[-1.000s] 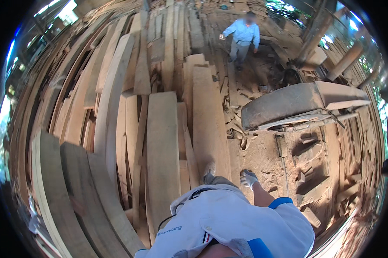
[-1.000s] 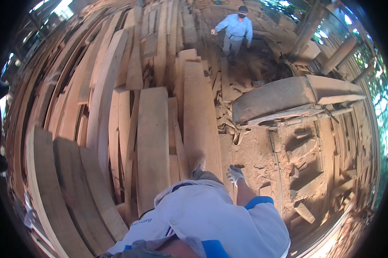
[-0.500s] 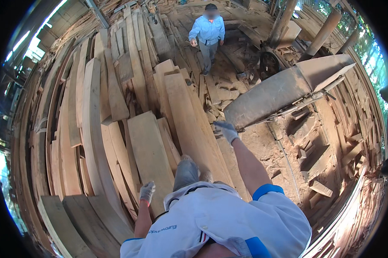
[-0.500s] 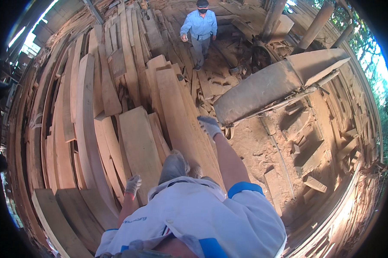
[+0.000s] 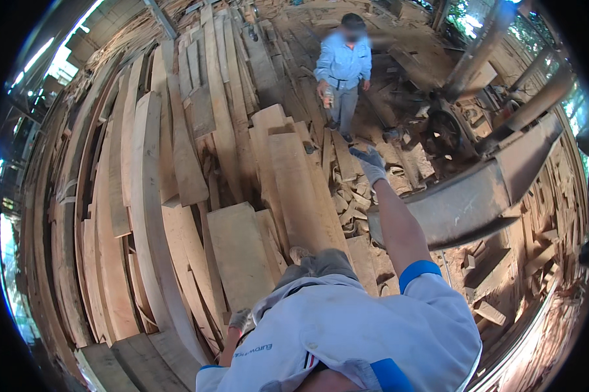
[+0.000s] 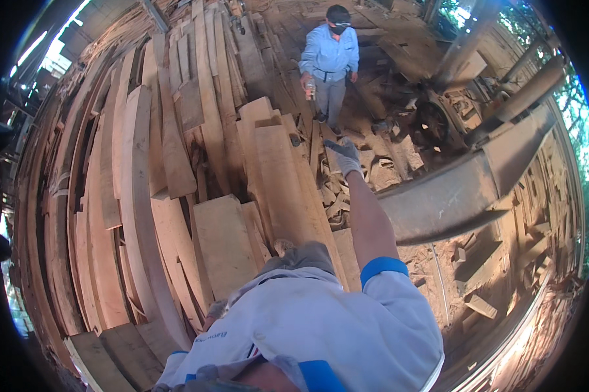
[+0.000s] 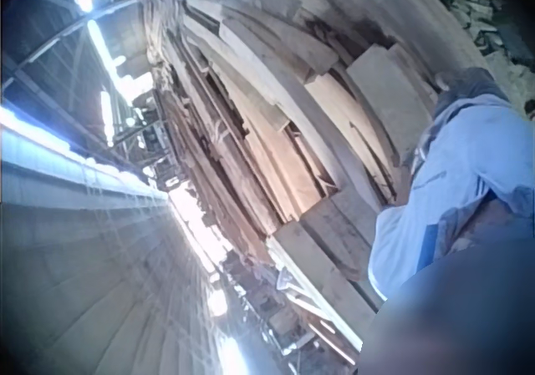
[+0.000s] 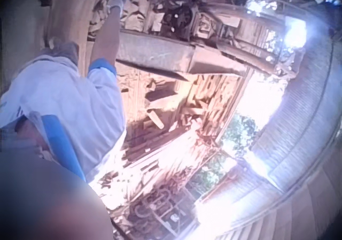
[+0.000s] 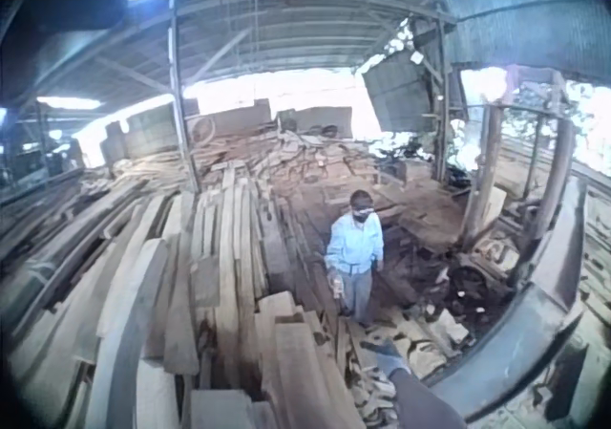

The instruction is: The person walks through a cluttered woodworking area, picks up a long wooden plank, and moves it to a different location. They then handle a small red tool and a strap, moving around the workspace among scattered wood pieces.

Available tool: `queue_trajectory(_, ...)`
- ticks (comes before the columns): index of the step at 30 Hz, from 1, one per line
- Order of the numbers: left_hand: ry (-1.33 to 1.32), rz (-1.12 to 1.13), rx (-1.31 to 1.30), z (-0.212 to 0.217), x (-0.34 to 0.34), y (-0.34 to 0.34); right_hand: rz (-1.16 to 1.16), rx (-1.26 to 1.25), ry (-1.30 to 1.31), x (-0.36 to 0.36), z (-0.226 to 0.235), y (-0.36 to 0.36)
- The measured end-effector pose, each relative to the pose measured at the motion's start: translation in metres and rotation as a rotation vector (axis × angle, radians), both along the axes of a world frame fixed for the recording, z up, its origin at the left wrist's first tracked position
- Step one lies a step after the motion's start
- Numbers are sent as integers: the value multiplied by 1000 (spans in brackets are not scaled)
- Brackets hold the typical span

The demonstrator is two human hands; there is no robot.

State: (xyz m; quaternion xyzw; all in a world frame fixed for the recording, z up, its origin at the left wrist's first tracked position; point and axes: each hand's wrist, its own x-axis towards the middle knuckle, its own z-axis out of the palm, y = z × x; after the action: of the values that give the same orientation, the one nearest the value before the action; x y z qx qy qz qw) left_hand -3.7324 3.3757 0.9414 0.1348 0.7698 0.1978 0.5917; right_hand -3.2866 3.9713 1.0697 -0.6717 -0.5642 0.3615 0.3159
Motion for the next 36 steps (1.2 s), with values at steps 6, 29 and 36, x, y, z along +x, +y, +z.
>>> queue_trajectory(6,112,346,238,77,-47,129,-63,42,-2,-79,-12,153)
queue_trajectory(29,231,688,313,183,-75,399,536,-810,491,-237,-73,241)
queue_trajectory(36,200,840,773,227,-65,423,1680,-979,-194,-450,122,154)
